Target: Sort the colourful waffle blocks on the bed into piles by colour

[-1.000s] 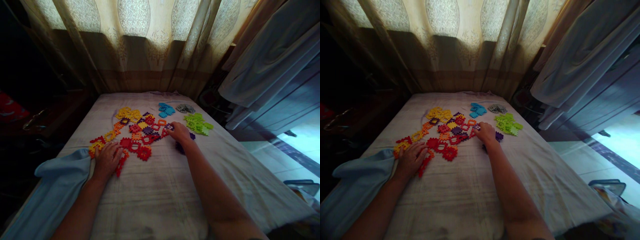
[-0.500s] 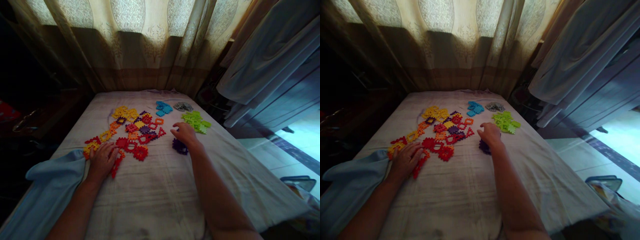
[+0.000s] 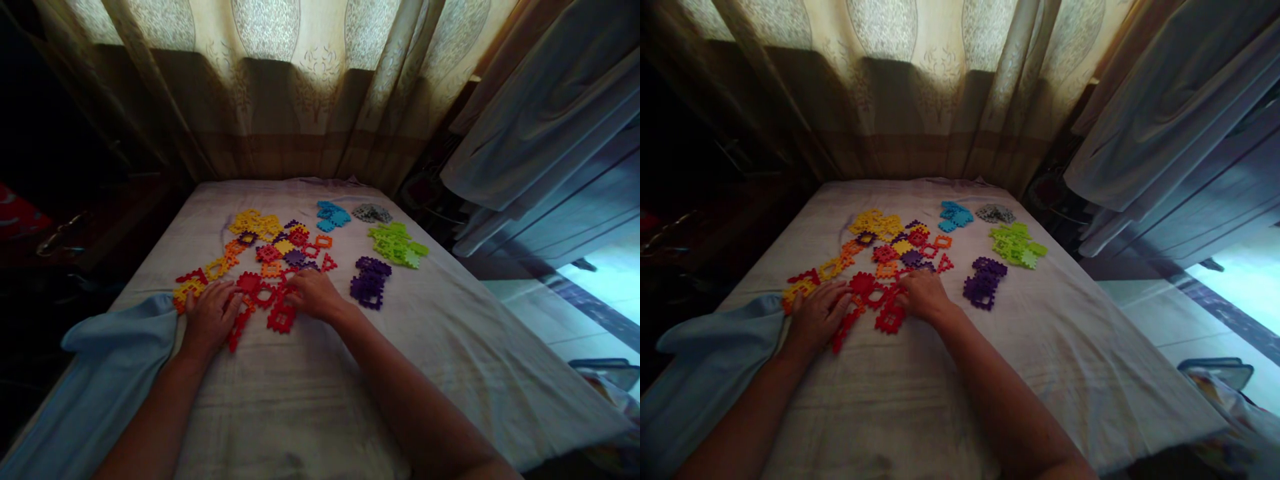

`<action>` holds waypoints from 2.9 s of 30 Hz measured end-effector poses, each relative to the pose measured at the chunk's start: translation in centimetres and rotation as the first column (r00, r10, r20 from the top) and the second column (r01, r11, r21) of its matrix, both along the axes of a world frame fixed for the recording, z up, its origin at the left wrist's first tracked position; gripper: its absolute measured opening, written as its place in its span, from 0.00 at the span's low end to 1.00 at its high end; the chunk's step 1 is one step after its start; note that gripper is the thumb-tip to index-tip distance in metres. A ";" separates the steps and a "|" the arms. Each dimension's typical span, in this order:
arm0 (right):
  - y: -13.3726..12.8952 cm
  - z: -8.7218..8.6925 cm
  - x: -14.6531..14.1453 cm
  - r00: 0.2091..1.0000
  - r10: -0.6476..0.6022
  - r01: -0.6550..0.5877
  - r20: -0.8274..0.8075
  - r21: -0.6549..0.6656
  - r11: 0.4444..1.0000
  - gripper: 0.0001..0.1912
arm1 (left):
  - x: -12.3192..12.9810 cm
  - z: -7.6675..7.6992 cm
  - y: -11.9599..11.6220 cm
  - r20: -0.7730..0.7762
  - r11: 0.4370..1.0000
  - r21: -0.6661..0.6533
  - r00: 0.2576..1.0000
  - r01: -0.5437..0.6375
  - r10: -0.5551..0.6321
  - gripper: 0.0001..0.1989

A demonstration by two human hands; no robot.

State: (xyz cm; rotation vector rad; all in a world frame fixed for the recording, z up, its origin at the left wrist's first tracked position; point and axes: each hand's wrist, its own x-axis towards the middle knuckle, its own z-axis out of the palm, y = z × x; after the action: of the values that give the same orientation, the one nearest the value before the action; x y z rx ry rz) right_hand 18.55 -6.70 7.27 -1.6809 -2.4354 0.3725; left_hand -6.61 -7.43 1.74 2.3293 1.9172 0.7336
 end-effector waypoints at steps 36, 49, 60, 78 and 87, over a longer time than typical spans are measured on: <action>1.0 2.6 12.6 0.854 -0.471 0.476 0.219 0.031 0.879 0.19 | 0.0 0.2 0.2 -0.009 1.000 -0.027 1.000 0.002 -0.002 0.20; 1.1 0.1 2.8 0.952 -0.230 0.231 0.203 0.019 0.973 0.17 | 0.1 0.2 0.0 -0.013 1.000 -0.009 1.000 -0.003 0.003 0.19; 4.4 0.0 -0.3 0.966 -0.246 0.234 0.077 0.132 0.963 0.17 | 0.1 -0.1 0.0 -0.005 1.000 0.016 1.000 -0.004 0.004 0.17; 7.4 0.6 -0.4 0.968 -0.192 0.184 0.162 0.064 0.981 0.26 | 0.1 0.0 0.1 0.004 1.000 -0.005 1.000 0.003 -0.003 0.17; 2.1 2.3 8.2 0.938 -0.327 0.322 0.111 0.064 0.945 0.18 | 0.0 -0.3 0.1 0.003 1.000 0.017 1.000 0.001 -0.001 0.18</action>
State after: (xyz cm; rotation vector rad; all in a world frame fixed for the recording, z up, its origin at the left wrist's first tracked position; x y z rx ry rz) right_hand 26.75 -4.59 9.61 -2.0940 -2.1646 0.1735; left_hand -6.58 -7.28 1.48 2.3377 1.9161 0.7560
